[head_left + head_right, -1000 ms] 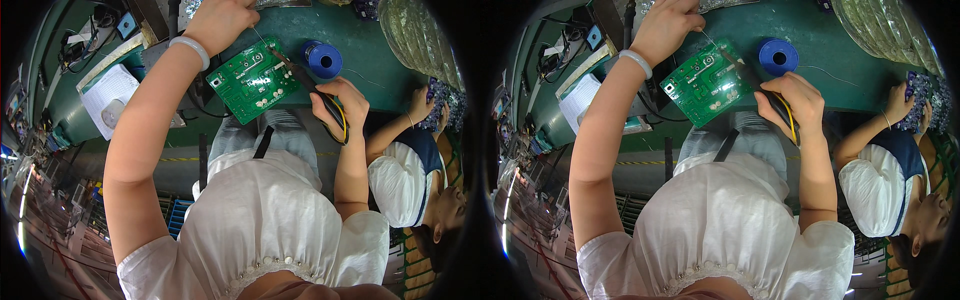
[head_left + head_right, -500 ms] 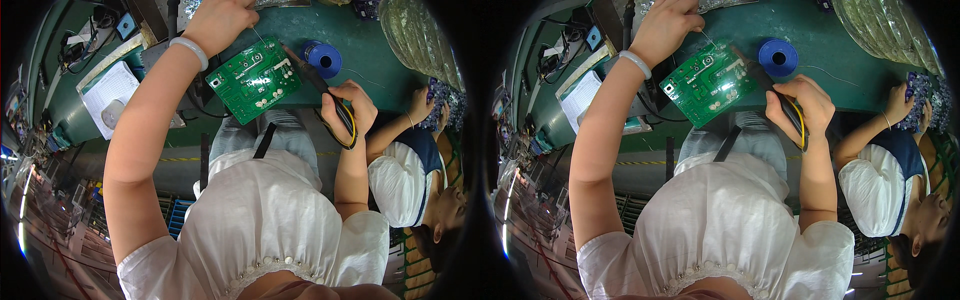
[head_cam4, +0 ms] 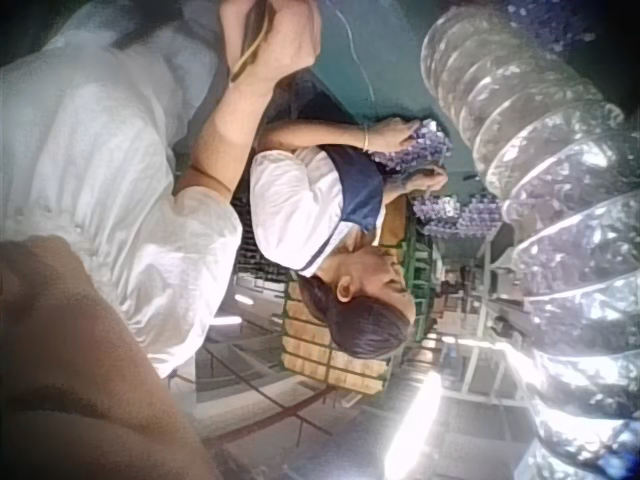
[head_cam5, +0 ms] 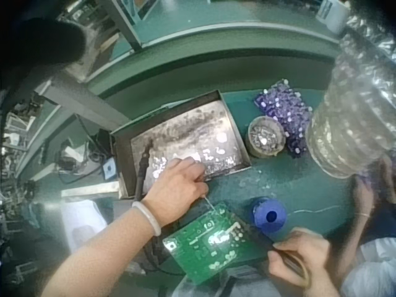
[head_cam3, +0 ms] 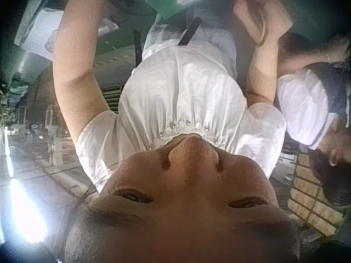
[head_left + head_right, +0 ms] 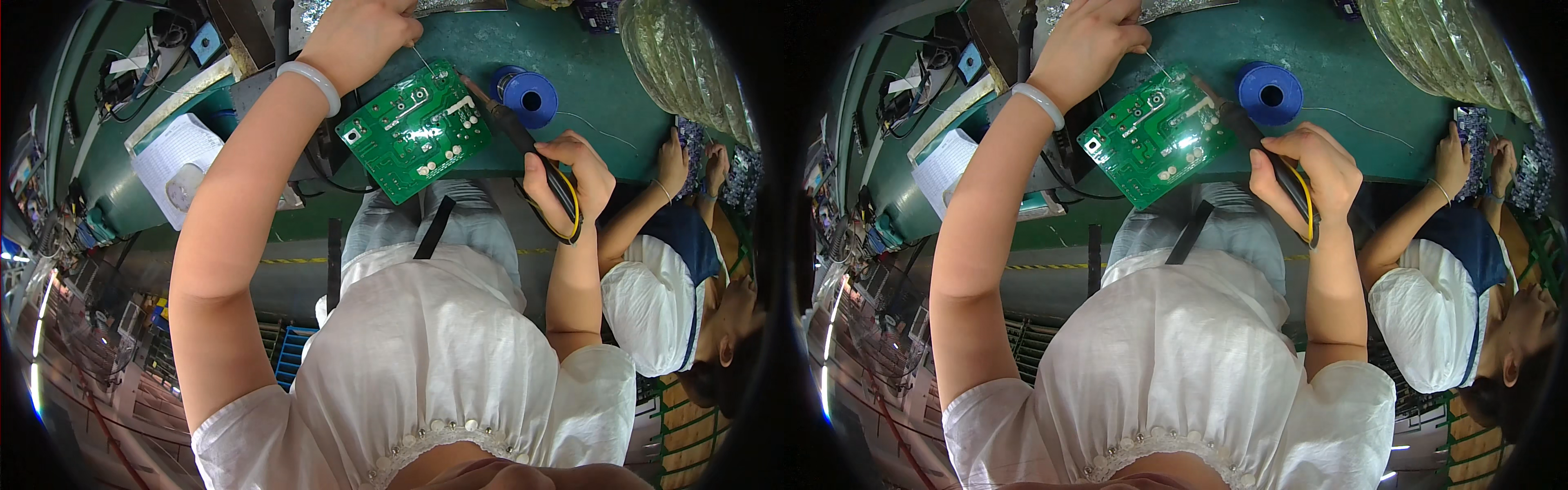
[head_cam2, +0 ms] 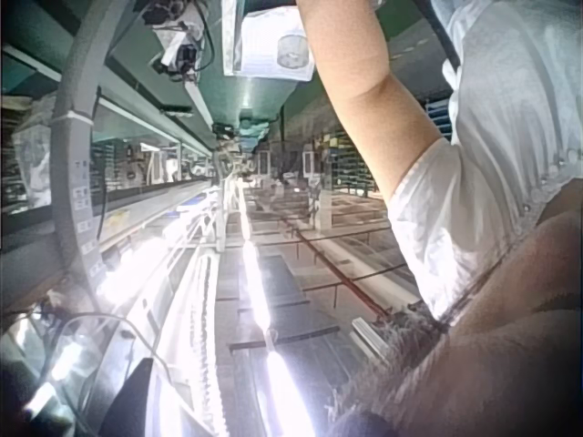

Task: The person tests a circuit board at a workbench, carries it to another workstation, and solders components on the board using a soldering iron and solder wire.

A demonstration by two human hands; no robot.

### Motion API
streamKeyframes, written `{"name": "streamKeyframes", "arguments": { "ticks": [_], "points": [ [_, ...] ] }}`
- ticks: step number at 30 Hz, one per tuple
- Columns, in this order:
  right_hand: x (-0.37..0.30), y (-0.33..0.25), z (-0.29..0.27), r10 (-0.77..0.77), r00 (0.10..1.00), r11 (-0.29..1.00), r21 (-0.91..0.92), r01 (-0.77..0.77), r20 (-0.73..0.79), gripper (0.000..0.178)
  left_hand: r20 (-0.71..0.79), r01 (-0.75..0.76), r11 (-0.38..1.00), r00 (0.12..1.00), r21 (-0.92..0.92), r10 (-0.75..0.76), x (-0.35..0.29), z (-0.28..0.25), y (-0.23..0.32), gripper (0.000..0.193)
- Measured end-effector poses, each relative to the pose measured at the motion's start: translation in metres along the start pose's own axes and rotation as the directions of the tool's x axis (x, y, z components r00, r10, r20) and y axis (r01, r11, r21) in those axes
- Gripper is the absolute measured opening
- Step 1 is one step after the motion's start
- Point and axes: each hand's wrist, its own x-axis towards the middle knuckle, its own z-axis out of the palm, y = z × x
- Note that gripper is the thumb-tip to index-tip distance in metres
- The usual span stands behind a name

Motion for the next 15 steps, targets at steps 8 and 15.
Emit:
{"name": "streamKeyframes", "arguments": {
  "ticks": [8, 15],
  "points": [
    [0.0002, -0.0009, -0.0006, -0.029, 0.999, 1.000, -0.009, 0.029, -0.019, 0.019, 0.011, 0.001, 1.000, 1.000, -0.008, -0.001, -0.0003, -0.0009, 0.0015, 0.014],
    [-0.0016, -0.0009, 0.0000, -0.036, 0.999, 0.999, -0.006, 0.035, -0.027, 0.019, -0.001, 0.002, 1.000, 1.000, -0.016, -0.002, -0.0017, 0.0008, 0.0015, 0.014]
  ]
}}
